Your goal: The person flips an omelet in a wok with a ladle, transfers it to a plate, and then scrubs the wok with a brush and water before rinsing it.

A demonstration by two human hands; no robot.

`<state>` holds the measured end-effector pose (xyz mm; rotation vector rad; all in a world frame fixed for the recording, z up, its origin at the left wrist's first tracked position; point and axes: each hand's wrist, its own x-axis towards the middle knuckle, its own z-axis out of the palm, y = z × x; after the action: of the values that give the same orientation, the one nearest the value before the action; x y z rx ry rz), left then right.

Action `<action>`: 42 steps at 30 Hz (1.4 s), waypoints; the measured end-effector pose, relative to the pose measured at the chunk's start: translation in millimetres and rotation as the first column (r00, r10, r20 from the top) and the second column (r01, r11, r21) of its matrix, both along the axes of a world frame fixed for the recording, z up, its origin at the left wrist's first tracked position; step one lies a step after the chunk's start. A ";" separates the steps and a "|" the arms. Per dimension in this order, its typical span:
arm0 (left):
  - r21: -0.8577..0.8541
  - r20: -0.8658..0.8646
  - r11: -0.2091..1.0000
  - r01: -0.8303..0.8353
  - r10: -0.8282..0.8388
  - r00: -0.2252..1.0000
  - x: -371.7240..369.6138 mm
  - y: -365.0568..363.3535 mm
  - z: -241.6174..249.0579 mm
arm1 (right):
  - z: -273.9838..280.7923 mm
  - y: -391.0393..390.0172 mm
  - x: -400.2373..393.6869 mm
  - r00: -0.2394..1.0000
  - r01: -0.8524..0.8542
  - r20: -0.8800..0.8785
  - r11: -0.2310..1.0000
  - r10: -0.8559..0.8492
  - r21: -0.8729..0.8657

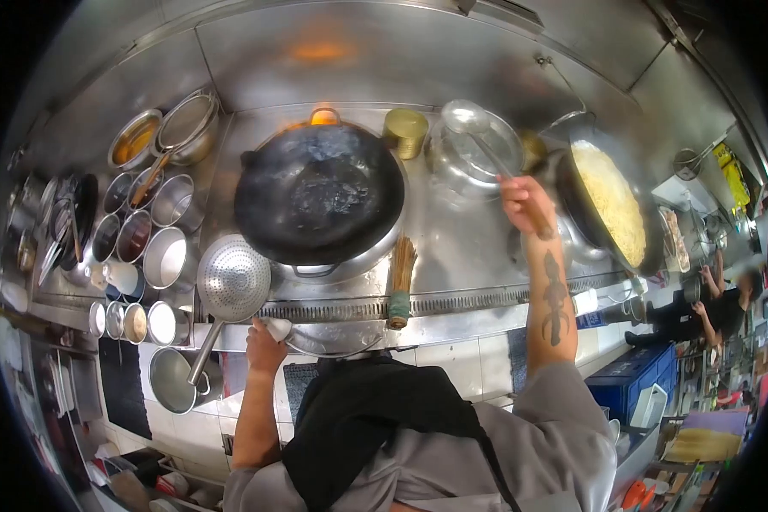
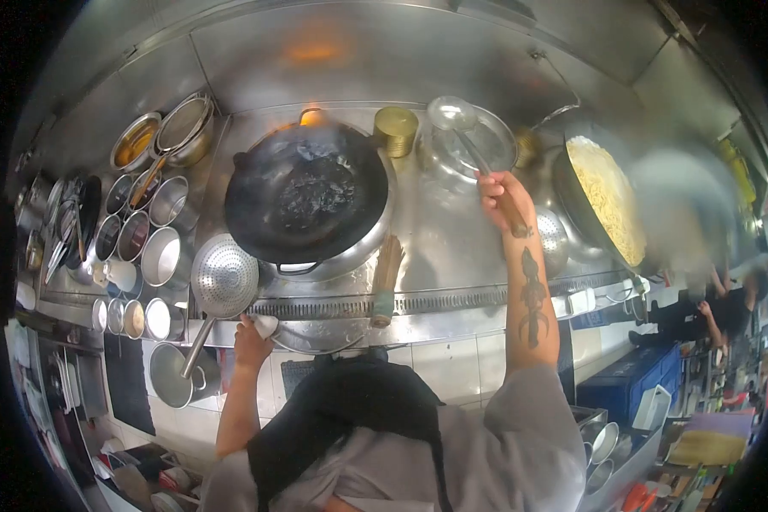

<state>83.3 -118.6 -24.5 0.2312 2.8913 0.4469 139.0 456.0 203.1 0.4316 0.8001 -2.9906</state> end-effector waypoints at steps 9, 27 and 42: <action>0.062 -0.069 0.998 0.023 -0.019 0.997 7.9 -16.0 -4.3 | -23.3 -118.5 -2.8 0.955 -0.288 -0.181 0.874 0.234 -0.390; -0.295 0.082 0.892 0.341 -0.332 0.940 185.0 -215.2 -194.4 | -66.7 9.9 -25.9 0.863 -0.224 -0.126 -0.594 -0.489 0.773; 0.511 -0.284 0.843 -0.167 0.349 0.893 90.8 -126.9 -40.1 | -80.4 90.9 -22.5 0.978 0.156 0.092 0.944 -0.190 0.290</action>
<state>174.0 -245.5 -64.5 -0.0235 3.1319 1.3055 116.5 546.9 122.7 0.7166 1.2442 -2.9747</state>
